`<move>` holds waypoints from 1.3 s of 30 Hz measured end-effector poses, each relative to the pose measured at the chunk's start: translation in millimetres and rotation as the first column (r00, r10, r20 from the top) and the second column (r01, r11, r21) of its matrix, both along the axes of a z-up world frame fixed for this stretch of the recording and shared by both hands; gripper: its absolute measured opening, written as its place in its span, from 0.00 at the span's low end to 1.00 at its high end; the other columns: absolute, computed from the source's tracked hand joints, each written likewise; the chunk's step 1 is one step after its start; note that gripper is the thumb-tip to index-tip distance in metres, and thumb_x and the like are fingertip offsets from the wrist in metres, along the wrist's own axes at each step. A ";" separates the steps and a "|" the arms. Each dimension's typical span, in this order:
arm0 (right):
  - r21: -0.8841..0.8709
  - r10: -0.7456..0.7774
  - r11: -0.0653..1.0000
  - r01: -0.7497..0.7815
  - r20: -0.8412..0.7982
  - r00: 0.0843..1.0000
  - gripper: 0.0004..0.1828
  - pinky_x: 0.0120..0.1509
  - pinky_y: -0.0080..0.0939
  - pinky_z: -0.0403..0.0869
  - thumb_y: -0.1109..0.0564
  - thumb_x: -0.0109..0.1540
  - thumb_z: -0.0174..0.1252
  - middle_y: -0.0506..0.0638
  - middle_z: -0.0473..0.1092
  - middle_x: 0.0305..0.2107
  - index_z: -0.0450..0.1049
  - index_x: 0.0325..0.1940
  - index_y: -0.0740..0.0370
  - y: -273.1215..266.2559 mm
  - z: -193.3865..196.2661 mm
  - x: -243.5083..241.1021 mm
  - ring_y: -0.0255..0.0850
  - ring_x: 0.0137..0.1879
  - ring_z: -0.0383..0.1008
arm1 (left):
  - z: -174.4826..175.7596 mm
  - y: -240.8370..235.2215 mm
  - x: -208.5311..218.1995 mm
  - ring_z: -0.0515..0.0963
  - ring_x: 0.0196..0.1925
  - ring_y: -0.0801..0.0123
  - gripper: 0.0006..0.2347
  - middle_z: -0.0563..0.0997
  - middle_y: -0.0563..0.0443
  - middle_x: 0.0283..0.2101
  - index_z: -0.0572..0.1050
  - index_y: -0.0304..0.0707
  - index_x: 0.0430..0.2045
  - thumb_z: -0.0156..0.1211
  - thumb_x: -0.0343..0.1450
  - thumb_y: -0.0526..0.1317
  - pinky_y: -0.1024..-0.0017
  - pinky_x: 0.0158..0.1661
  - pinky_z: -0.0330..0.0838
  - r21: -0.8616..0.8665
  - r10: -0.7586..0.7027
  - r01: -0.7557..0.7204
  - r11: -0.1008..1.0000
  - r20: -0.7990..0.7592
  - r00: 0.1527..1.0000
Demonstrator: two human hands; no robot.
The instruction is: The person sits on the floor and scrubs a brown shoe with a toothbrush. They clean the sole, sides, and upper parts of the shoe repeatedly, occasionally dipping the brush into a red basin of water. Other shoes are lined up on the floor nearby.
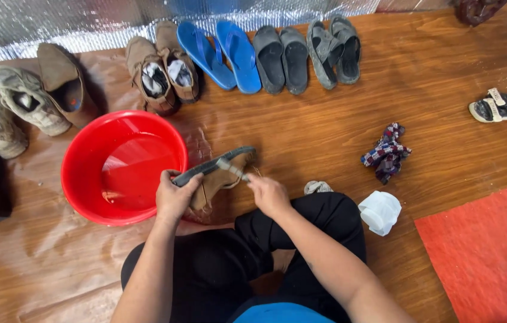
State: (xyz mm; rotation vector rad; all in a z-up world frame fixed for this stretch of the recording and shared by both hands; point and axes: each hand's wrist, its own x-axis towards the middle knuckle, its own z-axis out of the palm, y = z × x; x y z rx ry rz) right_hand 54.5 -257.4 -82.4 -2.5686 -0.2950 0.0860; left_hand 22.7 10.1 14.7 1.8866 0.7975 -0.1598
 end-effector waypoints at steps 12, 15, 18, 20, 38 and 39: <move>0.107 -0.246 0.958 0.267 -0.182 0.952 0.16 0.60 0.49 0.76 0.48 0.66 0.56 0.52 0.80 0.43 0.79 0.58 0.41 -16.8 -52.2 42.5 0.49 0.54 0.78 | -1.6 4.4 5.3 0.81 0.53 0.50 0.34 0.80 0.38 0.48 0.71 0.42 0.53 0.78 0.58 0.59 0.59 0.51 0.75 0.012 0.000 0.001 1.000 -0.043 0.999; 0.120 -0.232 0.961 0.248 -0.133 0.964 0.15 0.59 0.49 0.77 0.49 0.66 0.57 0.52 0.80 0.42 0.80 0.57 0.43 -14.7 -33.3 38.8 0.50 0.54 0.79 | -5.3 3.9 6.8 0.81 0.51 0.47 0.33 0.80 0.34 0.47 0.72 0.40 0.51 0.78 0.58 0.58 0.58 0.49 0.76 -0.014 0.019 -0.020 1.000 -0.018 1.000; 0.172 -0.139 0.973 0.151 -0.081 0.987 0.16 0.59 0.49 0.78 0.51 0.64 0.60 0.56 0.79 0.44 0.80 0.57 0.48 -17.3 -27.6 31.0 0.52 0.54 0.79 | -24.3 8.9 4.7 0.82 0.48 0.47 0.32 0.79 0.33 0.46 0.72 0.39 0.50 0.78 0.59 0.56 0.58 0.45 0.77 -0.008 0.013 -0.013 1.000 -0.016 1.000; -0.028 -0.355 0.930 0.367 -0.330 0.875 0.15 0.68 0.49 0.73 0.42 0.65 0.54 0.44 0.79 0.48 0.79 0.55 0.32 -37.0 -39.4 46.8 0.45 0.60 0.75 | -47.6 17.9 10.6 0.83 0.22 0.50 0.31 0.77 0.35 0.40 0.70 0.40 0.51 0.78 0.60 0.53 0.66 0.22 0.80 -0.092 0.047 -0.045 0.995 0.017 0.999; 0.229 -0.203 0.934 0.275 -0.294 0.934 0.17 0.65 0.52 0.75 0.51 0.66 0.59 0.57 0.77 0.49 0.79 0.58 0.52 -10.2 -27.5 41.8 0.53 0.60 0.75 | -24.1 11.2 8.5 0.80 0.34 0.47 0.28 0.74 0.30 0.35 0.72 0.27 0.46 0.77 0.62 0.50 0.57 0.21 0.79 -0.082 0.101 -0.097 0.992 0.053 0.993; 0.225 -0.200 0.936 0.271 -0.294 0.934 0.17 0.65 0.52 0.75 0.51 0.66 0.59 0.57 0.77 0.49 0.79 0.58 0.52 -13.2 -26.6 45.0 0.53 0.60 0.75 | -22.8 10.7 11.5 0.80 0.34 0.47 0.28 0.74 0.30 0.35 0.72 0.27 0.46 0.77 0.62 0.50 0.57 0.21 0.79 -0.087 0.105 -0.101 0.991 0.052 0.993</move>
